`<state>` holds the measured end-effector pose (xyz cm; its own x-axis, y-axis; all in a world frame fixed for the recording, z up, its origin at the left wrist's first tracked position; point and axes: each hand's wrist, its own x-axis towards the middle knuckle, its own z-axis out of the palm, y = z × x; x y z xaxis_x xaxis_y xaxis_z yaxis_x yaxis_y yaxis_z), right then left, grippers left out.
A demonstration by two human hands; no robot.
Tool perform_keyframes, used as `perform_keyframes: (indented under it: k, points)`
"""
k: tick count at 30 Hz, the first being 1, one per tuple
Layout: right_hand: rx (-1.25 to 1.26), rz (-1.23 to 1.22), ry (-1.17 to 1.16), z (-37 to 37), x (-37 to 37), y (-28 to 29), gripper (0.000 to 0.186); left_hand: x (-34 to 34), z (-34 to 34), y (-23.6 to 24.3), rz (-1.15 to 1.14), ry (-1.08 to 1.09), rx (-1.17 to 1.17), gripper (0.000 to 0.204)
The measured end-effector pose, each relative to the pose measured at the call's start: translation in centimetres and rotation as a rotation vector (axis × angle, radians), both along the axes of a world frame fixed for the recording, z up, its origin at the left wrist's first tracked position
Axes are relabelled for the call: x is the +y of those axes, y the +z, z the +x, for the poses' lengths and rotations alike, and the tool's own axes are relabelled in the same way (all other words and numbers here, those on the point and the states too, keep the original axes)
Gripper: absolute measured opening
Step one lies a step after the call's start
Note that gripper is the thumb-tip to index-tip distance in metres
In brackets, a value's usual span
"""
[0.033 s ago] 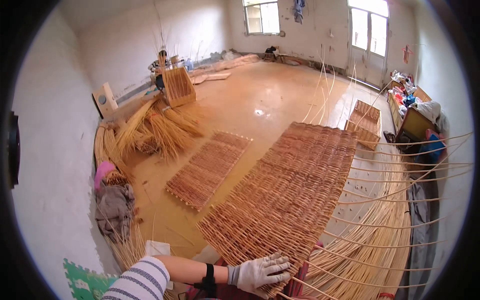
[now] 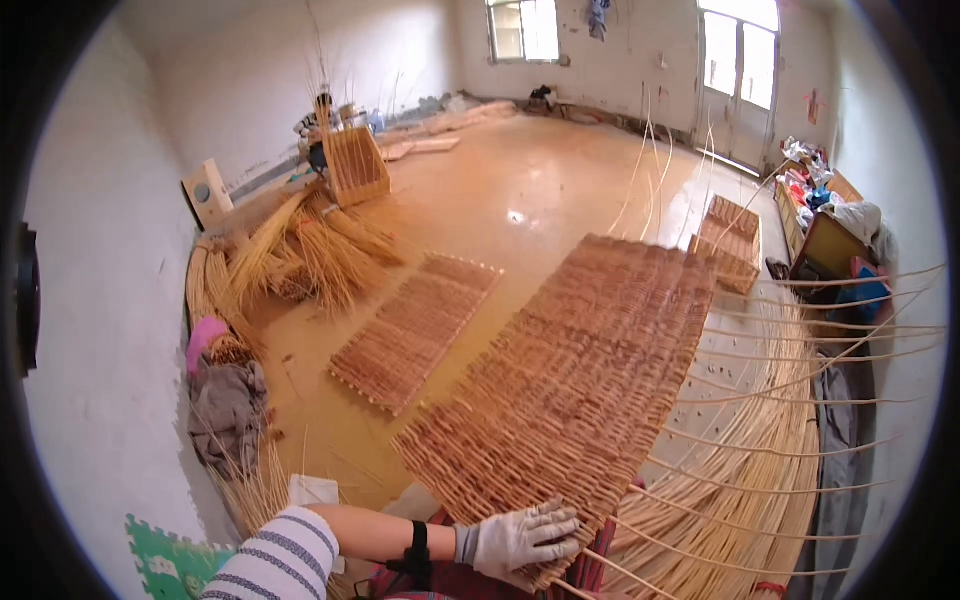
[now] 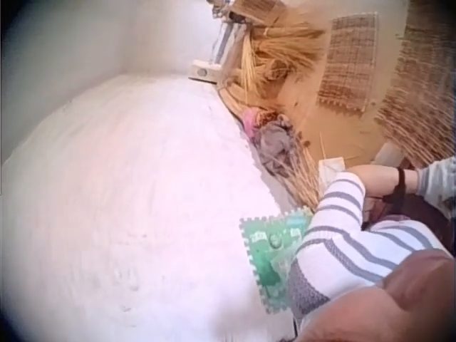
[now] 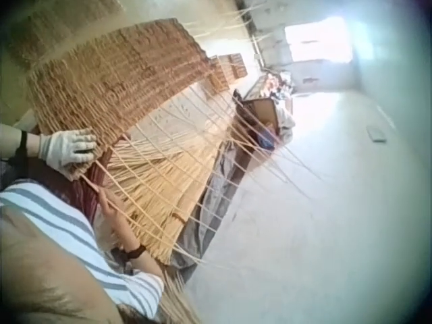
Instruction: The recorder is weaving and trimming wicker reed panels in a workshop environment.
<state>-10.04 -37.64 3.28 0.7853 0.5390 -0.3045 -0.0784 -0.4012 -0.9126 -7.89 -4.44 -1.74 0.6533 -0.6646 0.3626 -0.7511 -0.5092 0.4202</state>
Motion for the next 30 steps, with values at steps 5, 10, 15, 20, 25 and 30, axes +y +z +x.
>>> perform_keyframes:
  k: [5, 10, 15, 20, 25, 30]
  points:
    - [-0.312, -0.151, 0.030, -0.5, 1.7, 0.7, 0.027, -0.2, 0.4, -0.3, -0.007, -0.073, -0.022, 0.103]
    - [-0.151, -0.147, 0.113, 0.0, 1.2, -0.8, 0.028, -0.1, 0.4, -1.1, -0.030, -0.075, -0.002, 0.103]
    - [0.057, -0.162, 0.196, 1.1, 1.2, -1.8, 0.038, 0.0, 0.9, -1.6, -0.071, -0.097, -0.024, 0.102]
    - [0.208, -0.212, 0.471, 3.3, 1.1, -3.9, 0.051, -0.7, 0.2, -2.0, -0.088, -0.100, -0.031, 0.099]
    - [0.043, -0.022, 0.435, 0.7, 0.5, -4.9, 0.054, -0.2, 0.0, -0.9, -0.108, -0.109, 0.011, 0.094]
    - [0.194, -0.049, 0.174, 1.4, 4.4, 0.3, 0.052, 2.2, -1.3, 0.0, -0.047, 0.200, 0.079, 0.100]
